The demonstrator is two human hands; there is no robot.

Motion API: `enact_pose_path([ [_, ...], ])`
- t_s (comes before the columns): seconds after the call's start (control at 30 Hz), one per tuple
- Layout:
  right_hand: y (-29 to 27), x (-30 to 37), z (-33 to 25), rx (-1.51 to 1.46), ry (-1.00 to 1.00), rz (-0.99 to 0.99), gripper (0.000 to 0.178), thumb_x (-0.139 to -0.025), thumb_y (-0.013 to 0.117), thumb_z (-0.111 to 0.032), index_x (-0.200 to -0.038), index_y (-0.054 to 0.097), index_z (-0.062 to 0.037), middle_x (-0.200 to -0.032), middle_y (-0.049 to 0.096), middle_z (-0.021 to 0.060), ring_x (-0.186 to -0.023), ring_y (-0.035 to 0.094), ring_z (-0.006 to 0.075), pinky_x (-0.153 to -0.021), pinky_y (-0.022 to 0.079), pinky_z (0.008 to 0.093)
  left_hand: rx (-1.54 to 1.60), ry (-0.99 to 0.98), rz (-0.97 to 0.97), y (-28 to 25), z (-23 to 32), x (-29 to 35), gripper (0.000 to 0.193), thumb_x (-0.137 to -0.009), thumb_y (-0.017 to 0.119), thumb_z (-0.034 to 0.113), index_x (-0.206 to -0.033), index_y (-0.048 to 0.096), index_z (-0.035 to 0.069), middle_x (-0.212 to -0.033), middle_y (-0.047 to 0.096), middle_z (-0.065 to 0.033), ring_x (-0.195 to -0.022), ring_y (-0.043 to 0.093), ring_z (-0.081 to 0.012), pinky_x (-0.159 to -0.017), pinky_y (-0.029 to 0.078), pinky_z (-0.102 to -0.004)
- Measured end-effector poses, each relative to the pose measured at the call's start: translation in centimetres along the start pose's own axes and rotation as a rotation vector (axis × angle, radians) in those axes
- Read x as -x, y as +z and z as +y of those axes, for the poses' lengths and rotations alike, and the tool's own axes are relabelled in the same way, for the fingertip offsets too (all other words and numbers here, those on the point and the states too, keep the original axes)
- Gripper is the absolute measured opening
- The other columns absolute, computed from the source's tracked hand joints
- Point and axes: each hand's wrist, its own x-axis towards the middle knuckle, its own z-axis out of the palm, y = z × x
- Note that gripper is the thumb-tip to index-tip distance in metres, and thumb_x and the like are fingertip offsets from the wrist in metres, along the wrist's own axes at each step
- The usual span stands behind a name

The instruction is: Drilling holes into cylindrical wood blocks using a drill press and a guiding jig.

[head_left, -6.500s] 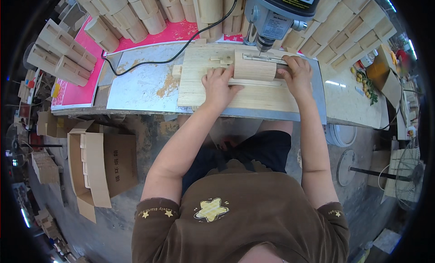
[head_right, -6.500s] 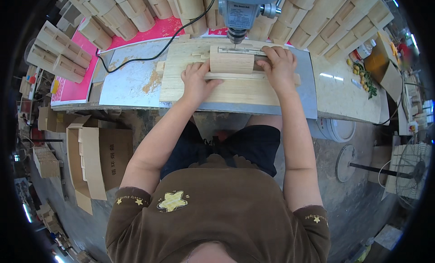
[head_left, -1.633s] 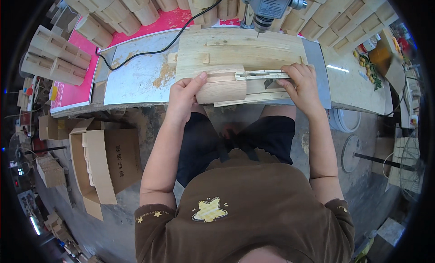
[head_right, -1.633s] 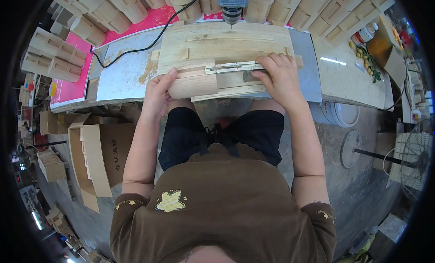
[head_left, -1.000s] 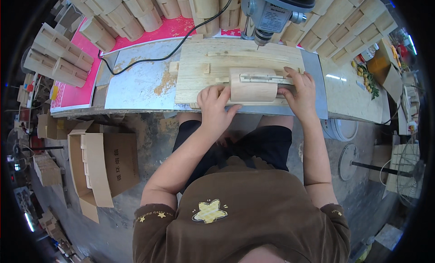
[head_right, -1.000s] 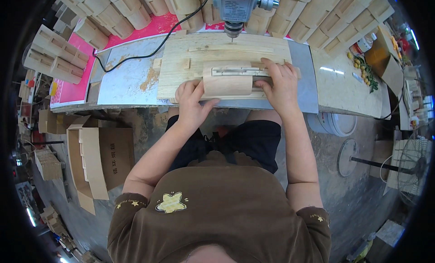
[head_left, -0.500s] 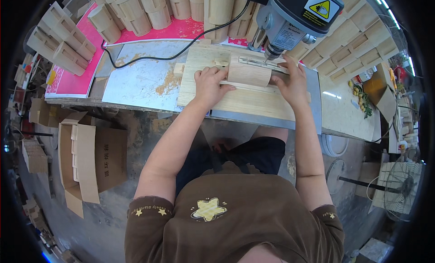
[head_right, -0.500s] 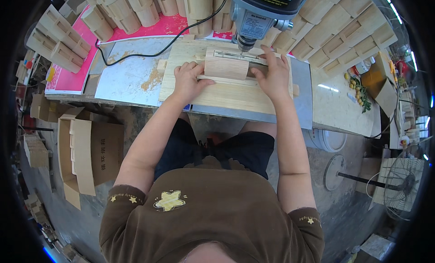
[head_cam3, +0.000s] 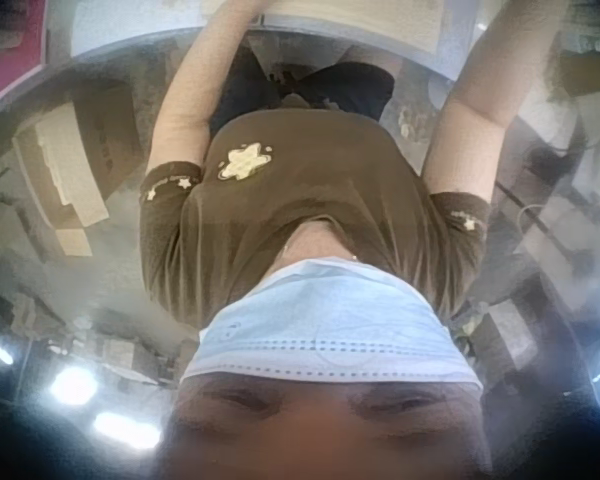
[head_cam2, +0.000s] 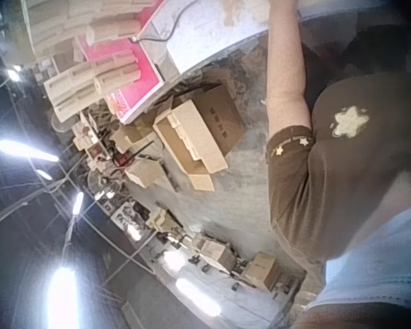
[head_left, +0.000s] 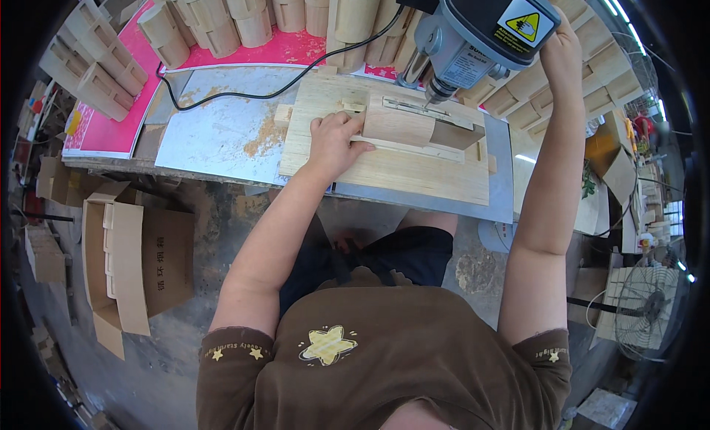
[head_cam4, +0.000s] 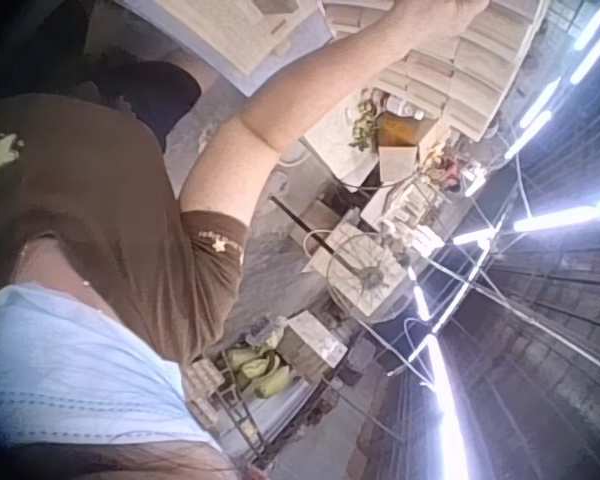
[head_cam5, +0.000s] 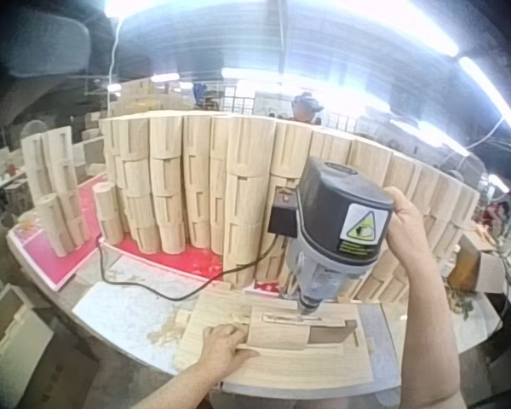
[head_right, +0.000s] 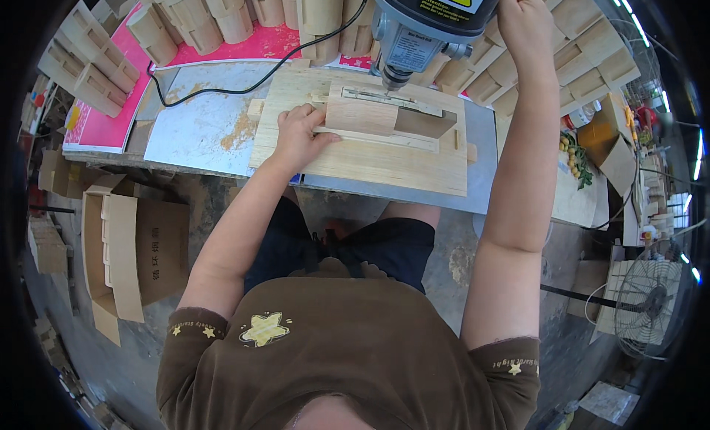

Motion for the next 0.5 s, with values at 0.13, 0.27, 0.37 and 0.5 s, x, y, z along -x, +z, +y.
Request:
enact_pose_path([
  [0.13,-2.0,3.7,-7.6,0.278,0.102,-0.014,0.024,-0.091,0.055,-0.025,-0.091,0.059,-0.0007,-0.073,0.058,0.0137,-0.069,0.054,0.0161,-0.065,0.043,0.0284,0.007,-0.004,0.003,-0.2,0.1,0.2,0.054,-0.062,0.078,0.028,-0.113,0.062,0.016,-0.081,0.056,-0.0017,-0.086,0.053,-0.0223,-0.078,0.03,-0.0369],
  [0.27,-1.6,10.2,-8.6,0.231,0.024,0.039,0.025,-0.091,0.054,-0.022,-0.077,0.055,-0.0008,-0.057,0.046,0.011,-0.054,0.04,0.0171,-0.054,0.038,0.0296,-0.005,-0.016,0.001,-0.4,-0.4,0.4,0.058,-0.061,0.078,0.029,-0.115,0.061,0.019,-0.081,0.056,-0.0023,-0.085,0.053,-0.0225,-0.077,0.03,-0.0376],
  [0.37,-0.5,14.1,-8.0,0.138,0.065,0.028,0.019,-0.091,0.053,-0.015,-0.082,0.06,0.0,-0.059,0.048,0.0101,-0.055,0.044,0.0155,-0.056,0.04,0.0278,0.002,-0.001,0.003,-0.2,-0.2,0.1,0.057,-0.061,0.078,0.029,-0.115,0.061,0.019,-0.08,0.055,-0.002,-0.085,0.053,-0.0223,-0.077,0.03,-0.0375],
  [0.5,2.9,18.2,-5.2,-0.031,0.128,0.091,0.016,-0.09,0.052,-0.007,-0.099,0.063,0.0012,-0.067,0.054,0.0082,-0.061,0.051,0.0142,-0.059,0.042,0.0256,0.005,0.005,0.009,-0.3,-0.1,0.2,0.057,-0.061,0.078,0.028,-0.115,0.061,0.019,-0.079,0.056,-0.0018,-0.084,0.054,-0.0222,-0.077,0.031,-0.0376],
])
